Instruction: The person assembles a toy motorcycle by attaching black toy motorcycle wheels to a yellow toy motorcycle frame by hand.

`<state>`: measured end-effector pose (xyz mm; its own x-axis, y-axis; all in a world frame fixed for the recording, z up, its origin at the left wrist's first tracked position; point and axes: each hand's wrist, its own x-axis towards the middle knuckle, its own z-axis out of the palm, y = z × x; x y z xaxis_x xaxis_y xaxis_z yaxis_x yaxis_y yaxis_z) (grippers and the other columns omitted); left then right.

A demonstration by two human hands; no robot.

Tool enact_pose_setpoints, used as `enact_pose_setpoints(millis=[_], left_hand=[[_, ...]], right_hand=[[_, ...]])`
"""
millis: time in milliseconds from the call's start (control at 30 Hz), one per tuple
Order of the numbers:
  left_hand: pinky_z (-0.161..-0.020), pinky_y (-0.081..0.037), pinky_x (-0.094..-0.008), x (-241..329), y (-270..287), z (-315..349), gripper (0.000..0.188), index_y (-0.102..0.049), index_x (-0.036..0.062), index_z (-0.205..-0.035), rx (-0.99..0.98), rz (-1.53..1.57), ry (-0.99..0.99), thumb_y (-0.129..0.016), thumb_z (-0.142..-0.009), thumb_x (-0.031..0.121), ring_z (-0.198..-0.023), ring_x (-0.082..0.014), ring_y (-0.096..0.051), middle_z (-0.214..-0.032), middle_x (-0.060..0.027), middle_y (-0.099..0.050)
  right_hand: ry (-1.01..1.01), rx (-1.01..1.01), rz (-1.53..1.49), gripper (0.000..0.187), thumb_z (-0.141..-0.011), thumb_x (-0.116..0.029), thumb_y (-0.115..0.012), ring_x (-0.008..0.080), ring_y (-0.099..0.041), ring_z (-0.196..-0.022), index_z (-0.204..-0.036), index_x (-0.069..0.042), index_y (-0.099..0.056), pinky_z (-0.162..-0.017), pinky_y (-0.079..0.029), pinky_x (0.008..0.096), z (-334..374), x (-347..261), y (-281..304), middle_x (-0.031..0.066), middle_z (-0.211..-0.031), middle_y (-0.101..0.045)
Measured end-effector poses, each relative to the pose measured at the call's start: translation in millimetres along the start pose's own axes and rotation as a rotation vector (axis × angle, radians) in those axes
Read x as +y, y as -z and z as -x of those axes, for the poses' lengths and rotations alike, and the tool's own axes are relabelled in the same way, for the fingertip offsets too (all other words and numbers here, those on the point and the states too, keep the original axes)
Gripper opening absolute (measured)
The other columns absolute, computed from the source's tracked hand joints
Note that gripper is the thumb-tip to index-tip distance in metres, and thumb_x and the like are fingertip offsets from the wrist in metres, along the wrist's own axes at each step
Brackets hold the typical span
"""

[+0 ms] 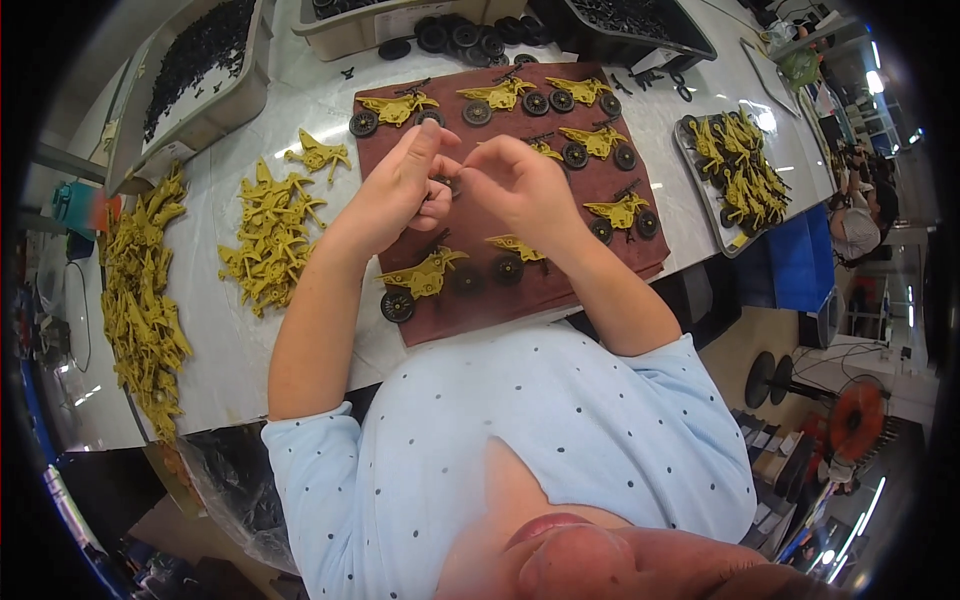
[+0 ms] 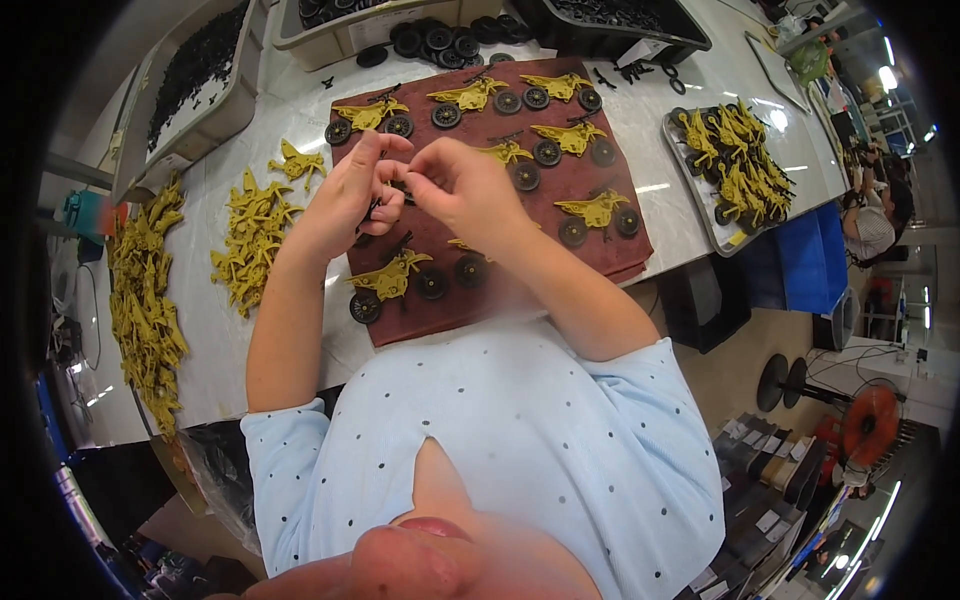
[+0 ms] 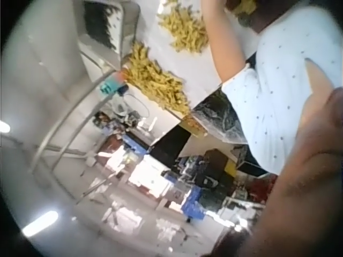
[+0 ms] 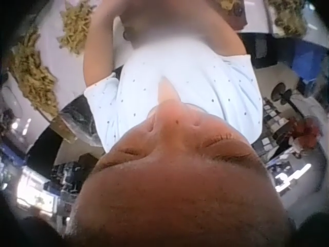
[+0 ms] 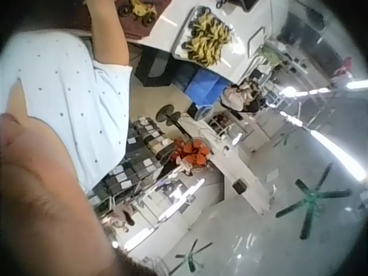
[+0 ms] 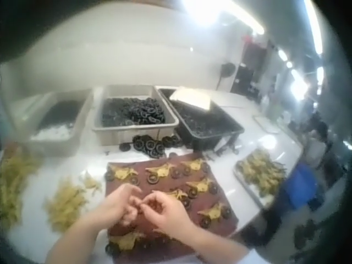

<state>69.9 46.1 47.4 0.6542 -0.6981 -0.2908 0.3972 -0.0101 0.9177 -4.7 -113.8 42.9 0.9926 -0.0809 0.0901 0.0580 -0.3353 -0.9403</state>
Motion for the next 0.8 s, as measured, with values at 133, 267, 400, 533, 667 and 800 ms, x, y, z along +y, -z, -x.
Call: enact_pose_setpoints(millis=[133,267,400,533,667,800], left_hand=[[-0.06,-0.047,-0.0297,-12,7,-30,0.029,-0.061,0.003,-0.102,0.186,-0.731,-0.282,-0.059,-0.091,0.03,-0.069,-0.0167,-0.06,-0.089,-0.0095,-0.062],[-0.073,-0.05,-0.034,-24,-6,-55,0.016,-0.067,0.0032,-0.097,0.281,-1.15,-0.59,-0.064,-0.084,0.012,-0.081,-0.0253,-0.063,-0.096,-0.0085,-0.063],[-0.077,-0.051,-0.0374,-27,-25,-83,0.016,-0.069,0.0062,-0.095,0.224,-1.359,-0.497,-0.063,-0.083,0.014,-0.09,-0.0291,-0.063,-0.1,-0.0076,-0.064],[-0.074,-0.051,-0.0397,-28,-33,-109,0.019,-0.068,0.0063,-0.089,0.033,-1.504,-0.417,-0.065,-0.081,0.023,-0.089,-0.0297,-0.063,-0.093,-0.01,-0.065],[-0.072,-0.051,-0.0415,-25,-37,-115,0.02,-0.068,0.0055,-0.082,0.047,-1.502,-0.333,-0.067,-0.079,0.026,-0.085,-0.031,-0.064,-0.084,-0.0126,-0.066],[-0.07,-0.052,-0.0427,-31,-34,-111,0.02,-0.07,0.005,-0.079,0.152,-1.466,-0.326,-0.067,-0.079,0.025,-0.08,-0.0325,-0.065,-0.079,-0.0147,-0.067]], right_hand=[[0.001,0.125,-0.221,0.026,-0.086,-0.01,-0.066,0.006,-0.06,-0.077,-0.11,-0.002,-0.063,-0.07,-0.049,0.0209,-7,21,32,0.0021,-0.09,-0.067],[-0.14,0.145,-0.138,0.02,-0.085,-0.008,-0.065,0.0074,-0.061,-0.073,-0.103,-0.001,-0.067,-0.068,-0.05,0.0216,-2,44,58,0.0043,-0.09,-0.068],[-0.179,0.173,-0.012,0.016,-0.085,-0.007,-0.065,0.0114,-0.065,-0.071,-0.098,0.002,-0.066,-0.065,-0.052,0.0229,3,60,64,0.0067,-0.086,-0.067],[-0.167,0.2,-0.053,0.013,-0.085,-0.007,-0.065,0.0134,-0.066,-0.073,-0.094,0.003,-0.065,-0.063,-0.053,0.0236,2,67,68,0.0074,-0.086,-0.067],[-0.267,0.145,0.126,0.013,-0.085,-0.009,-0.066,0.009,-0.062,-0.07,-0.095,0.0,-0.066,-0.062,-0.05,0.0228,3,50,71,0.0047,-0.08,-0.067],[-0.158,0.116,0.494,0.016,-0.08,-0.014,-0.069,0.0152,-0.064,-0.068,-0.089,-0.001,-0.067,-0.062,-0.05,0.0294,3,60,71,0.008,-0.075,-0.067]])
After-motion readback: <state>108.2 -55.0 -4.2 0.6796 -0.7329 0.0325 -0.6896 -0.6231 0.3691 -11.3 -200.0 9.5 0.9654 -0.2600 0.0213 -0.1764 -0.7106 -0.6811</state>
